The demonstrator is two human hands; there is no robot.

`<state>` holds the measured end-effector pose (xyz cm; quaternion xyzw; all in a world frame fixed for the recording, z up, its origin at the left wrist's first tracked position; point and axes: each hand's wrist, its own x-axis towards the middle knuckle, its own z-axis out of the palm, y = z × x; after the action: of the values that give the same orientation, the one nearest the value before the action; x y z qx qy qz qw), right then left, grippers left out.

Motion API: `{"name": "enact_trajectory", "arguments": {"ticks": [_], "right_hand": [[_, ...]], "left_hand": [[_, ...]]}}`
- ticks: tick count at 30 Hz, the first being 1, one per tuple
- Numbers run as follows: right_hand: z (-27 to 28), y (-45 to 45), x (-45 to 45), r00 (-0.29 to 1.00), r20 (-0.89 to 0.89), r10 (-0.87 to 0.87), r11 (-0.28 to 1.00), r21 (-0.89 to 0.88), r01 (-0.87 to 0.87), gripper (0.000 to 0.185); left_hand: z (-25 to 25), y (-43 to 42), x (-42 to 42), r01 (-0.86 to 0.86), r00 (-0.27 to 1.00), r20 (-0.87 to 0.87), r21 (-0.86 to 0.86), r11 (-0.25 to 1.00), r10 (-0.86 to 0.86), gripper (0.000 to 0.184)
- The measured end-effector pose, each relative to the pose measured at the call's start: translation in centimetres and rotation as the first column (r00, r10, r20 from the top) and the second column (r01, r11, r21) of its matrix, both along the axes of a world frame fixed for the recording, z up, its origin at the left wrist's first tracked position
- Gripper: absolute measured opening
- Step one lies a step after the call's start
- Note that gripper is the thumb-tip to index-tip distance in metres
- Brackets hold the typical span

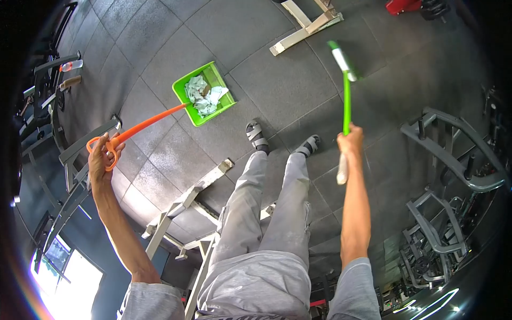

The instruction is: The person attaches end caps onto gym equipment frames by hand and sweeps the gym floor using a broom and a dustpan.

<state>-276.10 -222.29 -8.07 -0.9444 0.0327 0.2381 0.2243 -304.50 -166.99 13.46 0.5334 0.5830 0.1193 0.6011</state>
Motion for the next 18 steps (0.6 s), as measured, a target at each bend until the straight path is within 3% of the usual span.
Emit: {"name": "enact_trajectory", "arguments": {"ticks": [3, 5, 6, 8, 11, 12, 13, 14, 15, 17, 18], "right_hand": [[1.0, 3.1, -9.1, 0.973, -0.002, 0.232, 0.971, -0.054, -0.232, 0.048], [5.0, 5.0, -12.8, 0.944, -0.152, 0.294, 0.954, -0.009, -0.299, 0.057], [7.1, 5.6, -13.2, 0.924, -0.237, 0.3, 0.953, 0.026, -0.302, 0.058], [10.5, 6.8, -14.0, 0.911, -0.23, 0.343, 0.939, 0.107, -0.327, 0.058], [14.5, 10.7, -11.5, 0.913, -0.281, 0.297, 0.955, 0.087, -0.284, 0.056], [14.0, 11.8, -10.1, 0.922, -0.193, 0.335, 0.942, 0.088, -0.324, 0.056], [12.5, 12.8, -8.2, 0.9, 0.007, 0.437, 0.89, 0.146, -0.433, 0.058], [11.7, 14.8, -5.6, 0.886, -0.008, 0.464, 0.882, 0.097, -0.461, 0.058], [8.9, 16.0, -2.9, 0.856, 0.106, 0.505, 0.85, 0.107, -0.515, 0.057], [2.9, 18.7, 1.7, 0.871, 0.193, 0.452, 0.861, 0.162, -0.483, 0.041], [0.4, 20.1, 2.5, 0.936, 0.067, 0.347, 0.906, 0.233, -0.353, 0.037]], "left_hand": [[-1.7, 1.7, -0.7, -0.071, 0.997, -0.019, 0.022, 0.997, 0.071, 0.036], [-1.6, 2.2, -0.6, -0.089, 0.994, -0.06, 0.035, 0.995, 0.091, 0.037], [-1.5, 2.5, -0.7, -0.093, 0.992, -0.085, 0.042, 0.995, 0.096, 0.038], [-1.5, 3.3, -1.0, -0.06, 0.993, -0.1, 0.066, 0.996, 0.066, 0.03], [-1.9, 4.0, -2.3, -0.057, 0.994, -0.088, 0.084, 0.995, 0.064, 0.029], [-1.7, 4.2, -2.4, -0.054, 0.994, -0.091, 0.059, 0.997, 0.059, 0.028], [-1.7, 4.5, -2.3, -0.049, 0.995, -0.088, 0.033, 0.998, 0.052, 0.028], [-1.6, 4.5, -2.2, -0.043, 0.995, -0.087, 0.031, 0.999, 0.046, 0.029], [-1.5, 4.5, -2.1, -0.039, 0.996, -0.085, 0.029, 0.999, 0.041, 0.03], [-1.5, 4.4, -2.0, -0.033, 0.995, -0.092, 0.025, 0.999, 0.035, 0.031], [-1.5, 4.3, -1.9, -0.043, 0.995, -0.083, 0.032, 0.999, 0.046, 0.032]]}}
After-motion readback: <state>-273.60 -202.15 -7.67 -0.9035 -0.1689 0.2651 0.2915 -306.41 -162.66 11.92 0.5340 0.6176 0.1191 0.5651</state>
